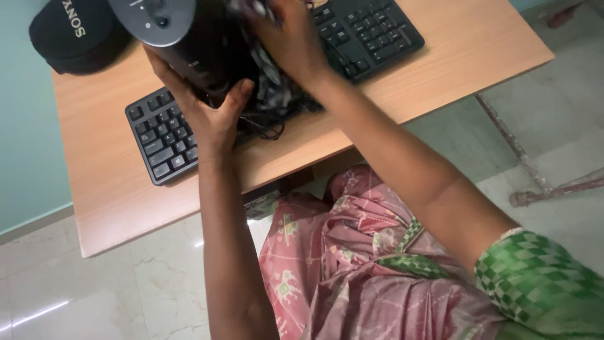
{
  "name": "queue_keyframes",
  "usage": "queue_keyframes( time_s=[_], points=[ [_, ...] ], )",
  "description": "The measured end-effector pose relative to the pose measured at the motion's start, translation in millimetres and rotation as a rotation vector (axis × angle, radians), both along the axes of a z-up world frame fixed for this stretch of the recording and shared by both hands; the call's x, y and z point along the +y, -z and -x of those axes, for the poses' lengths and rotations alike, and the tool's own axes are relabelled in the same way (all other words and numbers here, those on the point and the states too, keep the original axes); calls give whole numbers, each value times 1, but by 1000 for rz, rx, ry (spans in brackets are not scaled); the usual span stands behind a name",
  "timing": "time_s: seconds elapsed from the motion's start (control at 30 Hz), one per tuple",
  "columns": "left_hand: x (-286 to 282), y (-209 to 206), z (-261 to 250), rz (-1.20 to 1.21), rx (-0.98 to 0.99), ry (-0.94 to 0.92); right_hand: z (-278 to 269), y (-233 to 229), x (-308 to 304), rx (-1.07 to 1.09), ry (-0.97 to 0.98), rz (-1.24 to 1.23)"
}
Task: The person wipes a black computer keyboard with a patterned cloth, moving across the keys and edges. They then lift the keyboard to wipe its underside and sides before placing it back on the desk.
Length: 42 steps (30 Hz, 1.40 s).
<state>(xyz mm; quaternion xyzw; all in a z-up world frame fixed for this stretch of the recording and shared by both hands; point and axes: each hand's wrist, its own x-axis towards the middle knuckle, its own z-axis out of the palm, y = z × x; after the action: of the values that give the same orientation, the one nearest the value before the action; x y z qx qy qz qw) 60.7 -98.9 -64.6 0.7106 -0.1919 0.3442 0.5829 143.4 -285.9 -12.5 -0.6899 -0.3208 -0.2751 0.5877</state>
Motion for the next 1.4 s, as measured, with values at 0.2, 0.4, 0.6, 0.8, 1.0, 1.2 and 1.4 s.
queue_keyframes(
  time_s=[0.2,0.4,0.6,0.8,1.0,1.2,1.4],
  points=[
    [0,4,2,13,40,51,73,15,-21,187,-148,-68],
    [-2,0,4,4,14,112,76,-48,-17,-22,-183,-73],
    [3,5,-4,-108,-23,-61,62,-17,-14,43,-84,35],
    [2,11,-7,-93,-8,0,80,-11,-28,19,-95,176],
    [-2,6,-4,-14,-8,19,42,-57,-7,-183,-290,-79],
    [-8,0,-5,1,-71,-5,39,4,-13,115,-158,36],
    [-13,-9,4,-69,-58,-43,66,-13,-25,68,-206,40]
  ],
)
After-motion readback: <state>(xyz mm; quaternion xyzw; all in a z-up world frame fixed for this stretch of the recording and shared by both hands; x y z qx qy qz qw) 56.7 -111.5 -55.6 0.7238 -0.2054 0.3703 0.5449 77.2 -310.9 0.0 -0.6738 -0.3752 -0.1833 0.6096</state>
